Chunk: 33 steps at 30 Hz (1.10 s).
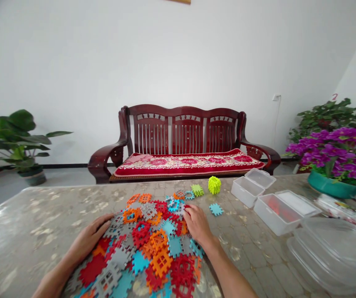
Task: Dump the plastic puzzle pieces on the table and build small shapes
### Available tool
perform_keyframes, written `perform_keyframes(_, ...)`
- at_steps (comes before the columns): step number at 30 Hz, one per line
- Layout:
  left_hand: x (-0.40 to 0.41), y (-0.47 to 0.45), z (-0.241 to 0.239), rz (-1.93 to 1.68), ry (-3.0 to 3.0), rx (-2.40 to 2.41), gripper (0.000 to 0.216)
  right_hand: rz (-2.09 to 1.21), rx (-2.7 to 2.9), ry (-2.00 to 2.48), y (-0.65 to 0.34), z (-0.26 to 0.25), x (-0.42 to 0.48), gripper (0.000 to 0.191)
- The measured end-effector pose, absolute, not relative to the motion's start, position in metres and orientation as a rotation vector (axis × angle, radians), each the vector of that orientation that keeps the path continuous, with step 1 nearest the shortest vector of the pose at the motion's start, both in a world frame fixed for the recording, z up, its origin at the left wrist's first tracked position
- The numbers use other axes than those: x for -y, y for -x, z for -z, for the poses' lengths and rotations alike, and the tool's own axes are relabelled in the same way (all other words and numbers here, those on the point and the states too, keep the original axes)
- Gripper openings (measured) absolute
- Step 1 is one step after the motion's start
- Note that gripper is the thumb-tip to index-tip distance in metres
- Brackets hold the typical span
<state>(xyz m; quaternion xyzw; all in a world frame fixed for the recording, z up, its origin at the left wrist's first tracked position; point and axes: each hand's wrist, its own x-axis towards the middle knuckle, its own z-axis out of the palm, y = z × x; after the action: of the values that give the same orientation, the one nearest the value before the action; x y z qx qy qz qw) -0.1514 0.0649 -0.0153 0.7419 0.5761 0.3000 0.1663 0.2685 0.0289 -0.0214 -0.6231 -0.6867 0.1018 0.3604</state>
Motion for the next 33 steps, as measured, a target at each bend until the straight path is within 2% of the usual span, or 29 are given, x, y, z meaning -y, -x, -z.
perform_keyframes(7, -0.066, 0.152, 0.017, -0.856, -2.055, -1.663, 0.053, -0.123, 1.755, 1.562, -0.262, -0.003, -0.064, 0.04)
perform_keyframes(15, -0.062, 0.152, 0.016, -0.865, -1.932, -1.721, 0.061, -0.042, 2.036, 1.862, -0.231, -0.004, -0.078, 0.042)
perform_keyframes(21, -0.072, 0.145, 0.012, -0.872, -1.937, -1.703, 0.066, -0.159, 2.032, 1.821, -0.221, -0.009, -0.061, 0.045)
perform_keyframes(26, -0.089, 0.134, -0.002, -0.783, -2.006, -1.553, 0.071, -0.119, 1.993, 1.809, -0.236, -0.013, -0.067, 0.049)
perform_keyframes(33, -0.097, 0.115, -0.006, -0.661, -2.127, -1.518, 0.059, -0.428, 2.123, 1.696, -0.239, -0.005, -0.078, 0.053)
